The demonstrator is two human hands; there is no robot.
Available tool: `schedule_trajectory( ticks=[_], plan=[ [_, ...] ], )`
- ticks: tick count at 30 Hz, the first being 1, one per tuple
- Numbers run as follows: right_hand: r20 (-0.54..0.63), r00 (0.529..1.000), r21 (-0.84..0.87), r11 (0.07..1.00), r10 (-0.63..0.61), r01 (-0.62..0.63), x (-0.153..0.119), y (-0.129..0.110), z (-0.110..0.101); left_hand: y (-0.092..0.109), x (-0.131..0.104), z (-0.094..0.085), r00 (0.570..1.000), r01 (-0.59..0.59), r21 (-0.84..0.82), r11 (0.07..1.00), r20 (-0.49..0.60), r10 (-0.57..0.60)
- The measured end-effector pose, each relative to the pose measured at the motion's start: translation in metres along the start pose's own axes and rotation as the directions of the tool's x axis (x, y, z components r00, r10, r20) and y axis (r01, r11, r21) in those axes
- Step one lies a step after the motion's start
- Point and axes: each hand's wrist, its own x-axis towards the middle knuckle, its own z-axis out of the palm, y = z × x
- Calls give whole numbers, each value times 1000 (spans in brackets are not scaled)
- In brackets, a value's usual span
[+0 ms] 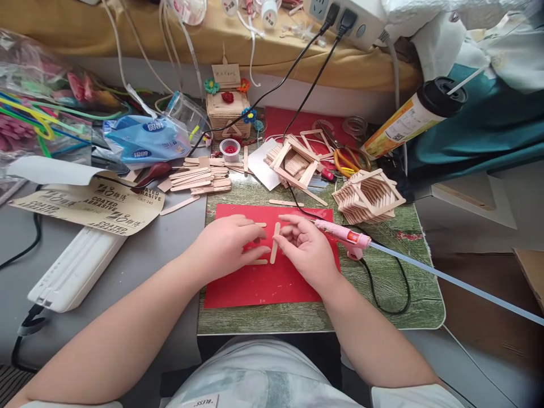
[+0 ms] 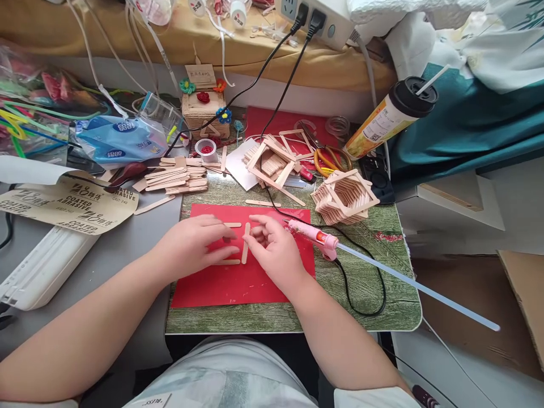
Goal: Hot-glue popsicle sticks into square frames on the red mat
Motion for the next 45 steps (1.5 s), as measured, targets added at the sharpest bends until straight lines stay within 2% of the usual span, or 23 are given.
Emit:
schedule_trajectory(
  ticks=[3, 6, 9, 11, 12, 14, 18, 27, 32, 45],
  plan=[
    [49, 999, -279, 960, 20, -5, 0, 1, -6, -8, -1, -10, 993, -114, 161, 980, -10, 117],
    [97, 985, -509, 843, -143, 173, 2, 0, -10, -10, -2, -14, 996, -85, 200, 976, 7, 85],
    [297, 896, -569, 693, -329, 443, 4, -8, -17, -9, -3, -10, 998, -59, 218, 974, 44, 51],
    [433, 834, -547, 636, -342, 545, 3, -16, -23, -8, -4, -7, 997, -55, 243, 968, 65, 40],
    [480, 818, -547, 620, -318, 562, 1, -20, -26, -7, -4, -5, 997, -57, 255, 965, 73, 40],
    [543, 802, -565, 597, -251, 569, -2, -25, -32, -7, -6, -3, 995, -69, 275, 959, 94, 44],
    [566, 803, -596, 579, -187, 556, -7, -24, -37, -9, -7, -4, 991, -67, 317, 946, 130, 27],
    [517, 821, -584, 601, -242, 545, 2, -16, -29, -10, -6, -4, 993, -53, 295, 954, 115, 20],
    [513, 830, -566, 641, -218, 518, 4, -15, -34, -9, -7, -4, 995, -50, 280, 959, 102, 22],
    [490, 840, -565, 649, -234, 510, 6, -10, -27, -8, -8, -6, 994, -66, 276, 959, 98, 40]
  ],
)
